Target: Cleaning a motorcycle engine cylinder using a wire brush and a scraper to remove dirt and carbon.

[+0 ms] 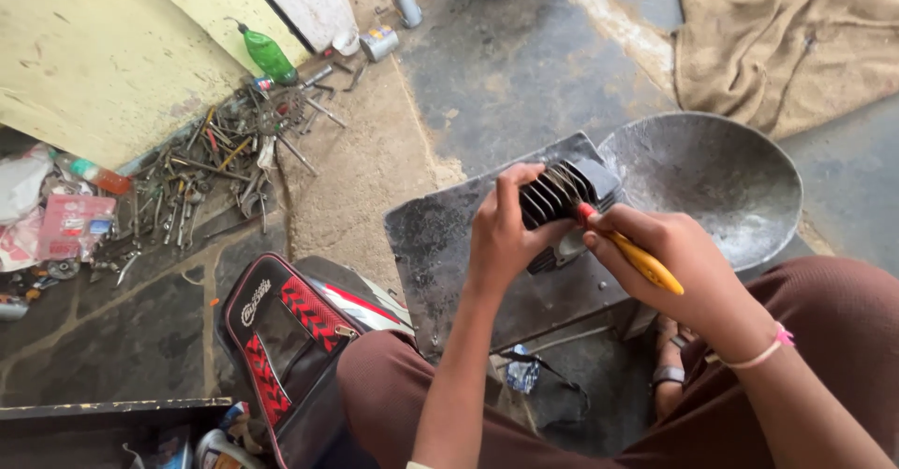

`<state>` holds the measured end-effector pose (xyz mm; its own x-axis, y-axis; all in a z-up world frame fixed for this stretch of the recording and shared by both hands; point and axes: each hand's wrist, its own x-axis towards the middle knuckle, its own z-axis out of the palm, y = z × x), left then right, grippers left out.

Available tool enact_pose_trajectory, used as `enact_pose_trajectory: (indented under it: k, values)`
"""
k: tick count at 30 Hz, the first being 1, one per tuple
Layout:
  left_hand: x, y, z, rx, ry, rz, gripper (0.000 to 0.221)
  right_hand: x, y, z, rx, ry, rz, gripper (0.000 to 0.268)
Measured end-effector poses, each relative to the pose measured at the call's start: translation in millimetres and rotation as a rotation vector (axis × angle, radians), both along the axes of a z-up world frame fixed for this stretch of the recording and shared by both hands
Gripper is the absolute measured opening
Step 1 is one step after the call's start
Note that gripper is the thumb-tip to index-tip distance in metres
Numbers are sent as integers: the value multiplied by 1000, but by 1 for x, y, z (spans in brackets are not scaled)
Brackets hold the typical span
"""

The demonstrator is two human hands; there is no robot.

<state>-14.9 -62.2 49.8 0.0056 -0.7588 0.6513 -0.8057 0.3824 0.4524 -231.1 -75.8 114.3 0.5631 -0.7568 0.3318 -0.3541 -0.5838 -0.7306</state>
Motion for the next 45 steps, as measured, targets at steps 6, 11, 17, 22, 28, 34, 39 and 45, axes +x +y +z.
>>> enact_pose_trajectory:
  k: [6,11,17,22,28,34,39,45]
  values:
    - [3,0,1,-14,-71,16,59,1,-1,1,-20,-31,38,15]
    - [3,0,1,-10,-135,-26,59,-3,2,0,-56,-72,34,13]
    - [2,6,11,20,-111,-2,54,0,2,3,-81,-71,66,14]
    - [0,8,9,41,-138,61,57,2,5,4,-163,13,66,17]
    - [5,3,-3,-62,-131,21,62,-1,4,-1,-208,34,62,23]
    - [6,4,4,10,-186,33,55,1,2,-6,-202,95,49,22]
    - [1,4,7,24,-159,59,56,0,3,-1,-181,41,63,21]
    - [-4,10,19,38,-260,147,61,0,3,-5,-204,34,64,20]
